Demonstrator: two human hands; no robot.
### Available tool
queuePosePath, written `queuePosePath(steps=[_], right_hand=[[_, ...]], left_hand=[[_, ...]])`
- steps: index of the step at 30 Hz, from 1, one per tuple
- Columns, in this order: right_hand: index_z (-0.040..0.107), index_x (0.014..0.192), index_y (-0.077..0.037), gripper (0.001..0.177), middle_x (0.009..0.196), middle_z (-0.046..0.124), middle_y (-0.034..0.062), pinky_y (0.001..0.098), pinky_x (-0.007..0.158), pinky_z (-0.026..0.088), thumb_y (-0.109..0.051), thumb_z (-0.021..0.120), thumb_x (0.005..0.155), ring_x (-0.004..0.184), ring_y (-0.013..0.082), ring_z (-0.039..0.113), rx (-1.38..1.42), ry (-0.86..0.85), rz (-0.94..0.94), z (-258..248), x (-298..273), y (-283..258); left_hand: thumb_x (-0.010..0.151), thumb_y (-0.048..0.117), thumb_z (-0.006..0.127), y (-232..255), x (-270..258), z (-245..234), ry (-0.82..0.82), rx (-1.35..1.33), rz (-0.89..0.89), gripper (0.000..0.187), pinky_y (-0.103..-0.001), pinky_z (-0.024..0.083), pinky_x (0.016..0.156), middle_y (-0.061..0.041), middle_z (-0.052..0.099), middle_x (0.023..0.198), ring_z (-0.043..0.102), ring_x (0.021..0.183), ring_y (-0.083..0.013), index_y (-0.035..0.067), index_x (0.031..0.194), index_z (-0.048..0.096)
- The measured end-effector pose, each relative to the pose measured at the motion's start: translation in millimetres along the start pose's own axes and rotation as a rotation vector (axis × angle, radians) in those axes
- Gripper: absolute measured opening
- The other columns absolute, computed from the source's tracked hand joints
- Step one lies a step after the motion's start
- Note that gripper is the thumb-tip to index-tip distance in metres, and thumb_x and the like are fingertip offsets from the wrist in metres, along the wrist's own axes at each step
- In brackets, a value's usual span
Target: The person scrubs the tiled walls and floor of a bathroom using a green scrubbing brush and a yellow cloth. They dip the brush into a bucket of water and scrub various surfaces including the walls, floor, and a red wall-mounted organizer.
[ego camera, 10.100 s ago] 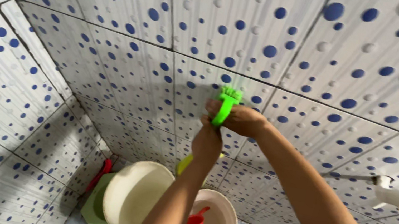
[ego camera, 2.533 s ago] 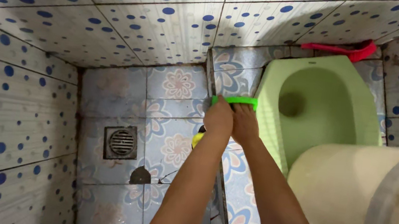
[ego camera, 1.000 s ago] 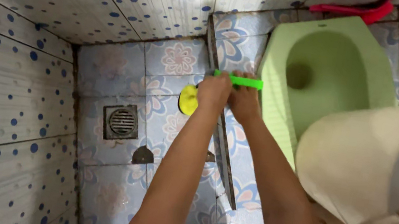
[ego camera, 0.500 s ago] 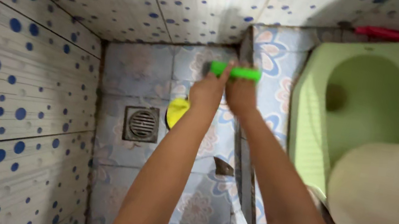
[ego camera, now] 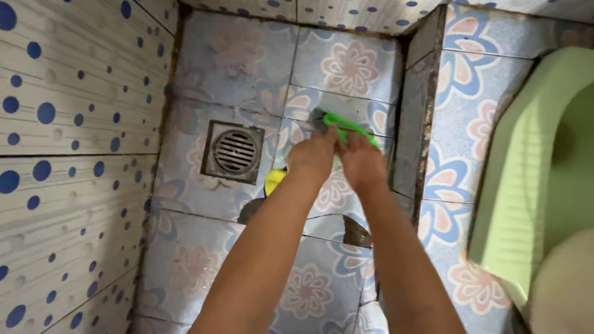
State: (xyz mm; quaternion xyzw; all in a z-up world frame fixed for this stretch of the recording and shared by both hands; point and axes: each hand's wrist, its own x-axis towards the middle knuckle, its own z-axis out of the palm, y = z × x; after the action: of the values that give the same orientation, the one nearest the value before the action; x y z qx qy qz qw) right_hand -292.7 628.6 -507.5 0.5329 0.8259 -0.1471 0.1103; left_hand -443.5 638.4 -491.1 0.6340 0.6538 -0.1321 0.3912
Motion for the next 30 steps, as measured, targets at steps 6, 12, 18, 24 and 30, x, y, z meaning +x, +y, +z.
queuePosePath(steps=[6, 12, 18, 24, 30], right_hand=[[0.063, 0.127, -0.003, 0.045, 0.123, 0.066, 0.0132, 0.0400, 0.081, 0.057, -0.012, 0.059, 0.083, 0.103, 0.0317, 0.064, 0.068, 0.325, -0.020, 13, -4, -28], [0.063, 0.125, -0.003, 0.041, 0.120, 0.064, 0.0097, 0.0375, 0.093, 0.054, -0.015, 0.061, 0.085, 0.117, 0.0331, 0.058, -0.143, 0.361, -0.086, 19, -36, -34], [0.056, 0.139, -0.004, 0.051, 0.142, 0.053, 0.0189, 0.0397, 0.117, 0.038, -0.014, 0.055, 0.089, 0.136, 0.0383, 0.044, 0.036, 0.294, 0.011, 19, -31, -28], [0.029, 0.158, 0.001, 0.083, 0.160, 0.033, 0.0196, 0.0500, 0.122, 0.017, -0.041, 0.052, 0.090, 0.152, 0.0408, 0.023, -0.206, -0.024, 0.038, 9, -1, -31], [0.008, 0.163, -0.006, 0.106, 0.169, 0.002, 0.0281, 0.0573, 0.122, 0.005, -0.050, 0.064, 0.085, 0.152, 0.0518, 0.002, 0.018, -0.158, 0.204, 8, 20, -19]], left_hand=[[0.099, 0.025, 0.050, 11, 1, -30, 0.122, -0.076, -0.041, 0.056, -0.051, 0.054, 0.096, -0.017, 0.052, 0.144, 0.060, 0.124, -0.0375, 0.018, 0.154, 0.037], [0.099, 0.033, 0.055, 14, -17, -19, -0.032, -0.104, -0.140, 0.053, -0.046, 0.051, 0.103, -0.016, 0.054, 0.144, 0.056, 0.132, -0.0342, 0.015, 0.148, 0.045], [0.102, 0.028, 0.046, 23, -18, -23, -0.105, -0.131, -0.174, 0.062, -0.048, 0.054, 0.100, -0.018, 0.048, 0.151, 0.057, 0.131, -0.0351, 0.016, 0.161, 0.030], [0.105, 0.031, 0.042, 26, -6, -26, -0.035, -0.155, -0.053, 0.053, -0.049, 0.049, 0.105, -0.009, 0.027, 0.166, 0.052, 0.134, -0.0382, 0.021, 0.156, 0.033], [0.102, 0.015, 0.040, 24, 26, -1, -0.051, -0.137, -0.042, 0.062, -0.049, 0.050, 0.107, -0.003, 0.016, 0.172, 0.055, 0.136, -0.0351, 0.022, 0.162, 0.026]])
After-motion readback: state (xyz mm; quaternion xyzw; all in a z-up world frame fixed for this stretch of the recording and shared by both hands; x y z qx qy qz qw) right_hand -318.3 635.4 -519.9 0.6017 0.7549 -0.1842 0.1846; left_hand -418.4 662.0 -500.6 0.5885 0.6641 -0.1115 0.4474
